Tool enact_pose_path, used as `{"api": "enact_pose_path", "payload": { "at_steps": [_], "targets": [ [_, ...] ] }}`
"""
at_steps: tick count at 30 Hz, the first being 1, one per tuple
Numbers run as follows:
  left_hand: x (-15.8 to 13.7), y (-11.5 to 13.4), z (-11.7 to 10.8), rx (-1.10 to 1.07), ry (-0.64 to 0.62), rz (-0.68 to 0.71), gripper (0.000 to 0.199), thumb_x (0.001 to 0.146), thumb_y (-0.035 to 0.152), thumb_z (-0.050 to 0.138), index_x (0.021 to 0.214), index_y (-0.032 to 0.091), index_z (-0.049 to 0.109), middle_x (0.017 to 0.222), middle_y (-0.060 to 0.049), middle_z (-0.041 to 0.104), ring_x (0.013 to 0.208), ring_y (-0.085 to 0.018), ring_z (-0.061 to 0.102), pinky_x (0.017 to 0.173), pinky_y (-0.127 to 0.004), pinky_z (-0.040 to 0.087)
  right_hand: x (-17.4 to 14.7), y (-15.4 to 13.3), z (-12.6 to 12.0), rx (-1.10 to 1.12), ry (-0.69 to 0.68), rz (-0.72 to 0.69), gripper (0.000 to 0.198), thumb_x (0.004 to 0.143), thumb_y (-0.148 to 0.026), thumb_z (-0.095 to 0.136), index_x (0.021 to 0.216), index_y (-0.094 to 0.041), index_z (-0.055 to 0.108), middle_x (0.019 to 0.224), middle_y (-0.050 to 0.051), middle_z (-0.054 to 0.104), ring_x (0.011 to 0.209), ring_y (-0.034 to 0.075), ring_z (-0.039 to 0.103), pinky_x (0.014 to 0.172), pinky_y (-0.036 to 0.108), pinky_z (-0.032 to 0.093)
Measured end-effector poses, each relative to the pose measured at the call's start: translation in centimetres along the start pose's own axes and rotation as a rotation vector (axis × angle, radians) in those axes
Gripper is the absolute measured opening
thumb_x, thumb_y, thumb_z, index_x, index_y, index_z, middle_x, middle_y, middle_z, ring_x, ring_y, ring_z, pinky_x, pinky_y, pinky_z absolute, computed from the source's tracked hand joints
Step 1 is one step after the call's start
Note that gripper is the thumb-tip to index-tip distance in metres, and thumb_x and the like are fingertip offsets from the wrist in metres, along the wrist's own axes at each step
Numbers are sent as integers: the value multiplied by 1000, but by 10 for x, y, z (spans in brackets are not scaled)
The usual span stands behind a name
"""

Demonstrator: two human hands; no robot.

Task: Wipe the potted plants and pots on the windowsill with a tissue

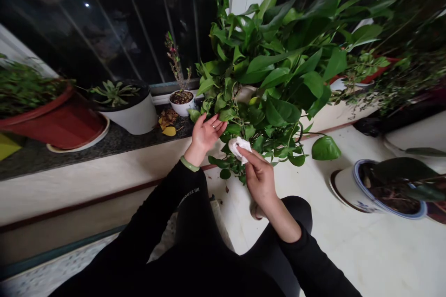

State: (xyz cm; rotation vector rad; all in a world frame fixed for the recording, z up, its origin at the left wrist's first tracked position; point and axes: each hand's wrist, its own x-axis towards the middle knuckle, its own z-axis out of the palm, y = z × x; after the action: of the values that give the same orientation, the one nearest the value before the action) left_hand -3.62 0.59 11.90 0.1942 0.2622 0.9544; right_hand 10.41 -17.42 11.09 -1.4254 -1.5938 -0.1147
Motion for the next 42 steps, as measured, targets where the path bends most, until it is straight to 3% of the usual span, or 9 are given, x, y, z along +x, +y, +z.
{"api": "enact_pose_path", "payload": {
  "at_steps": [6, 11, 17, 22, 27, 30, 36, 39, 42],
  "targets": [
    [18, 2, -3, -11, -161, -143, 57, 102, 58, 50, 136, 16, 69, 114, -16, 81, 112, -30, 77, 103, -48, 60, 22, -2, 8, 14, 8, -48, 51, 91, -12, 52, 127, -32, 82, 124, 3, 84, 118, 25, 80, 99, 44, 68],
    [22, 2, 2, 70, -183, -148, 53, 104, 55, 49, 134, 18, 72, 113, -13, 82, 113, -27, 77, 103, -43, 59, 56, 1, 14, -27, 51, -95, 55, 90, -9, 48, 131, -29, 80, 129, 4, 82, 119, 25, 79, 102, 46, 66],
    [4, 1, 9, 136, -232, -99, 43, 108, 43, 46, 125, 18, 76, 108, -9, 83, 115, -24, 76, 107, -37, 56, 94, 10, 43, -218, 31, -243, 58, 89, -2, 48, 136, -21, 76, 146, 11, 73, 144, 29, 65, 120, 52, 56],
    [-27, -1, 11, 67, -274, -106, 59, 111, 56, 34, 120, 16, 76, 118, -12, 82, 133, -29, 70, 118, -43, 52, 75, 17, 73, -232, 0, -265, 59, 93, -2, 48, 144, -21, 70, 154, 12, 68, 153, 29, 56, 128, 57, 49],
    [-32, -2, 0, 36, -245, -130, 78, 106, 73, 26, 140, 17, 69, 133, -14, 78, 146, -34, 62, 125, -52, 46, 38, -2, 87, -93, -70, -305, 59, 94, -1, 46, 142, -25, 72, 153, 9, 69, 151, 26, 59, 126, 55, 52],
    [-26, -2, -6, 19, -206, -143, 82, 103, 76, 27, 148, 19, 65, 136, -14, 77, 148, -37, 59, 126, -56, 45, 35, -13, 78, 4, -109, -355, 63, 93, 1, 43, 140, -26, 73, 148, 7, 72, 143, 23, 66, 117, 48, 61],
    [-23, -1, -2, 15, -284, -127, 77, 105, 74, 34, 146, 16, 65, 134, -14, 77, 146, -32, 62, 122, -46, 49, 73, 4, 46, -152, 159, -234, 65, 90, 2, 44, 142, -27, 73, 148, 7, 72, 143, 27, 66, 120, 54, 57],
    [-24, -3, 0, 40, -312, -103, 81, 106, 75, 29, 144, 13, 65, 134, -16, 76, 148, -32, 61, 122, -45, 49, 77, 13, 55, -231, 48, -220, 60, 89, 1, 48, 138, -20, 75, 145, 12, 73, 142, 30, 66, 121, 55, 56],
    [-26, -5, -1, 36, -271, -88, 81, 106, 74, 24, 146, 16, 65, 138, -16, 74, 150, -35, 58, 122, -52, 48, 59, 8, 74, -217, -49, -232, 56, 91, -1, 48, 136, -19, 76, 146, 14, 72, 145, 30, 64, 124, 56, 53]
  ]
}}
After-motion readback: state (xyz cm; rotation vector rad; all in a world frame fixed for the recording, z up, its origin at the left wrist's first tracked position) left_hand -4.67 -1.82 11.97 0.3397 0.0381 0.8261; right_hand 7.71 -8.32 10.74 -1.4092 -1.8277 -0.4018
